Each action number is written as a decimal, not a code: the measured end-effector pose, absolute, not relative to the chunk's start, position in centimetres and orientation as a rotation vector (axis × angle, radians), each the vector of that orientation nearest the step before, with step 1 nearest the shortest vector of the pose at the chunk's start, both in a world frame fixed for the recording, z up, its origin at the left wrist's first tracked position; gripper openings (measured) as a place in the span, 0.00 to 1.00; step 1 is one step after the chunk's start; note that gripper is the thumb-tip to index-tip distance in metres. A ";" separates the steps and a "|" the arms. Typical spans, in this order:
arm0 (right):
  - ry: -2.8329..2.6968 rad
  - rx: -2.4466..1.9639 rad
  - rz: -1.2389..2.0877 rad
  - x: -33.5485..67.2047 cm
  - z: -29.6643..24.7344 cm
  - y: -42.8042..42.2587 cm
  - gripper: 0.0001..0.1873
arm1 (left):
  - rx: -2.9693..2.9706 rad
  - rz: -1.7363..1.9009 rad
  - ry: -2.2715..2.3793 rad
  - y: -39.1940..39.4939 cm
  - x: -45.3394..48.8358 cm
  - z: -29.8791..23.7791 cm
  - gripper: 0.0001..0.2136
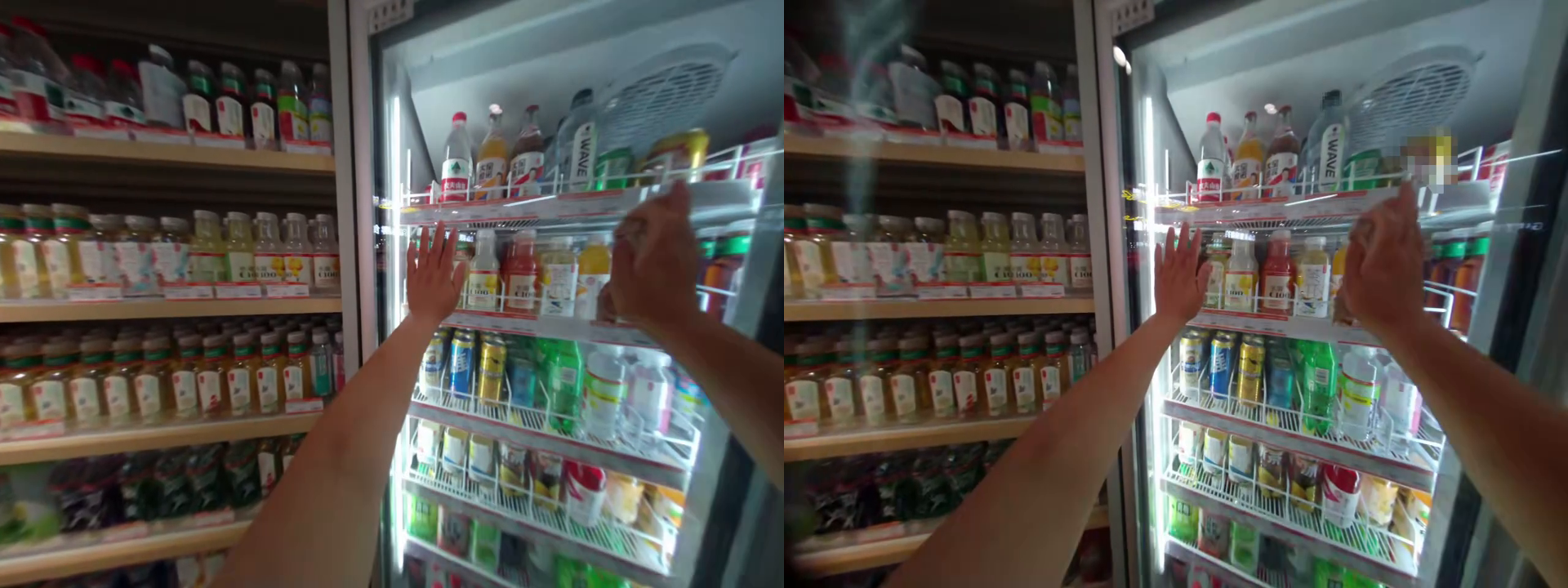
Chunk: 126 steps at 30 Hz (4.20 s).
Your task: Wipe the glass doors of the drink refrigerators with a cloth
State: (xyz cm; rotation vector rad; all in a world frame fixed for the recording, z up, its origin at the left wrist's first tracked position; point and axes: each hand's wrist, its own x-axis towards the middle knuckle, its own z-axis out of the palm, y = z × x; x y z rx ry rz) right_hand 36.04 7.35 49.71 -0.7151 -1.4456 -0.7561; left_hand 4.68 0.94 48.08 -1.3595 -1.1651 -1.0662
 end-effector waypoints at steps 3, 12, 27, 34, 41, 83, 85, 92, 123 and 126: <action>-1.437 -0.775 -0.790 35.7 50.1 7.4 0.32 | -1.343 -1.056 -1.171 1.0 4.7 48.0 0.27; -1.628 -0.791 -0.899 33.8 52.3 5.1 0.32 | -1.350 -1.075 -1.159 1.1 4.7 48.0 0.27; -1.470 -0.790 -0.729 28.4 54.2 3.7 0.37 | -1.368 -1.095 -1.183 0.8 4.7 48.1 0.28; -1.622 -0.746 -0.834 25.4 53.9 3.6 0.33 | -1.423 -1.170 -1.105 1.0 4.4 48.4 0.28; -1.530 -0.733 -0.715 23.8 55.2 3.4 0.33 | -1.398 -1.144 -1.115 1.0 4.4 48.3 0.28; -1.677 -0.704 -0.789 16.4 55.3 1.8 0.32 | -1.390 -1.298 -1.140 1.5 4.6 47.8 0.32; -1.664 -0.709 -0.801 16.1 55.1 1.8 0.32 | -1.381 -1.310 -1.151 1.5 4.6 47.8 0.33; -1.770 -0.631 -0.799 15.7 56.1 2.0 0.33 | -1.350 -1.348 -1.204 1.1 4.9 47.6 0.30; -1.752 -0.772 -0.994 19.0 54.3 1.9 0.31 | -1.431 -1.459 -1.128 0.9 4.8 47.8 0.29; -1.530 -0.875 -0.889 19.3 53.7 2.0 0.32 | -1.444 -1.485 -1.094 1.1 4.7 47.7 0.29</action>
